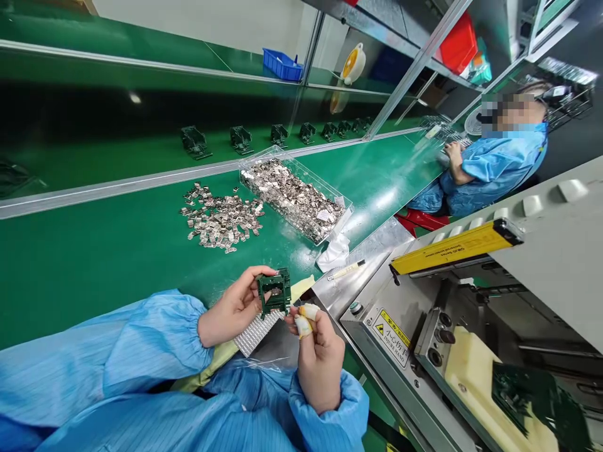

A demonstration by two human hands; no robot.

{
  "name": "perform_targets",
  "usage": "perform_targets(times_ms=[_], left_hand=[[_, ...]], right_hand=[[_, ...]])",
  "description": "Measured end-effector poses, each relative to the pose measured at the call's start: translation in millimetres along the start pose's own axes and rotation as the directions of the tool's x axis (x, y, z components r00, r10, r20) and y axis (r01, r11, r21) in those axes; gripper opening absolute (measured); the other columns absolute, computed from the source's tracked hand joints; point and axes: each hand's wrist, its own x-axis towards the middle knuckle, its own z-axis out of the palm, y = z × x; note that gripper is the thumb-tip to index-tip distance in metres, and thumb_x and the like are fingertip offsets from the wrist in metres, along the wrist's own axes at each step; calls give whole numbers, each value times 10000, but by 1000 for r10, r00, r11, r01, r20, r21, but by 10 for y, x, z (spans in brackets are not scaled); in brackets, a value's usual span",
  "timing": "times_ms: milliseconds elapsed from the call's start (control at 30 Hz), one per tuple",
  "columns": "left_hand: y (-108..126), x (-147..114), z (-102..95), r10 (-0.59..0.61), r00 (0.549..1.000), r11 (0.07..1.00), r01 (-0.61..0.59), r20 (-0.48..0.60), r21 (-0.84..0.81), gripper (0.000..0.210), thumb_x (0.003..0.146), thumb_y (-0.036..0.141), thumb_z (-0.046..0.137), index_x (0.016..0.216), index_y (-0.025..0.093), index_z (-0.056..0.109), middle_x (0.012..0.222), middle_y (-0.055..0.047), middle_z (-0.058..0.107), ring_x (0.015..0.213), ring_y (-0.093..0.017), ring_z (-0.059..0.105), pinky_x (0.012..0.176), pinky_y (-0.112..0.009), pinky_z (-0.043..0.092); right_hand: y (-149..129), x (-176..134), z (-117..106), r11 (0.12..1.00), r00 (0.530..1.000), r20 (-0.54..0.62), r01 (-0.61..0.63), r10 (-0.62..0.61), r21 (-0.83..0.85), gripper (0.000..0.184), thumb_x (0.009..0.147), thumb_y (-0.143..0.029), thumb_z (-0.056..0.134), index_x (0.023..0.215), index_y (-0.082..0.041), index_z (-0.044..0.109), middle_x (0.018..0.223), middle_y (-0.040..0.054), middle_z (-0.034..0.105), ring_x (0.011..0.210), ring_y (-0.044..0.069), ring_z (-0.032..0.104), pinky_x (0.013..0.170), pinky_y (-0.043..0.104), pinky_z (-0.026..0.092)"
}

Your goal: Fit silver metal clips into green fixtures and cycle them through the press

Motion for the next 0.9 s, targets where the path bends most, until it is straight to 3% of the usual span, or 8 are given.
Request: perform_targets(times_ms=[100, 233, 500, 767, 900], left_hand=[[14, -7, 4, -16, 1000, 1000, 16, 9, 7, 334, 944, 236, 491, 1264, 195, 407, 920, -47, 611, 895, -168, 632, 768, -270, 533], [23, -11, 11, -14, 1000, 1000, 14, -4, 4, 332, 941, 245, 496, 1260, 203, 413, 939, -49, 620, 828, -156, 628, 744, -268, 532], [25, -34, 28, 21, 1000, 998, -21, 3, 62, 322, 953, 218, 459, 1273, 224, 427, 932, -39, 643, 790, -148, 632, 781, -277, 540], [6, -27, 30, 41, 998, 991, -33, -57, 130, 323, 938, 183, 464, 1259, 211, 440, 906, -36, 636, 783, -149, 630, 880, -329, 534], [10, -26, 50, 30, 997, 995, -22, -77, 100, 326, 933, 179, 469, 1254, 211, 430, 1045, -72, 650, 897, -165, 658, 870, -312, 538]], right_hand=[[31, 34, 105, 981, 973, -164, 144, -164, -128, 116, 861, -229, 649, 956, -220, 717, 957, 59, 724, 877, 213, 684, 788, 335, 554], [31, 103, 331, 947, 918, -255, 259, -303, -191, 53, 804, -183, 676, 837, -216, 702, 949, 47, 622, 908, 205, 602, 826, 351, 496], [36, 140, 670, 956, 915, -294, 229, -277, -185, 86, 874, -239, 596, 900, -203, 669, 1229, 113, 564, 1209, 286, 508, 1054, 501, 377], [101, 167, 796, 978, 913, -351, 182, -206, -102, 116, 884, -271, 597, 945, -191, 654, 1327, 137, 501, 1244, 315, 493, 1021, 519, 417], [117, 202, 879, 987, 910, -385, 154, -156, -37, 258, 892, -281, 583, 1139, -211, 601, 1370, 157, 466, 1229, 306, 513, 966, 483, 471]])
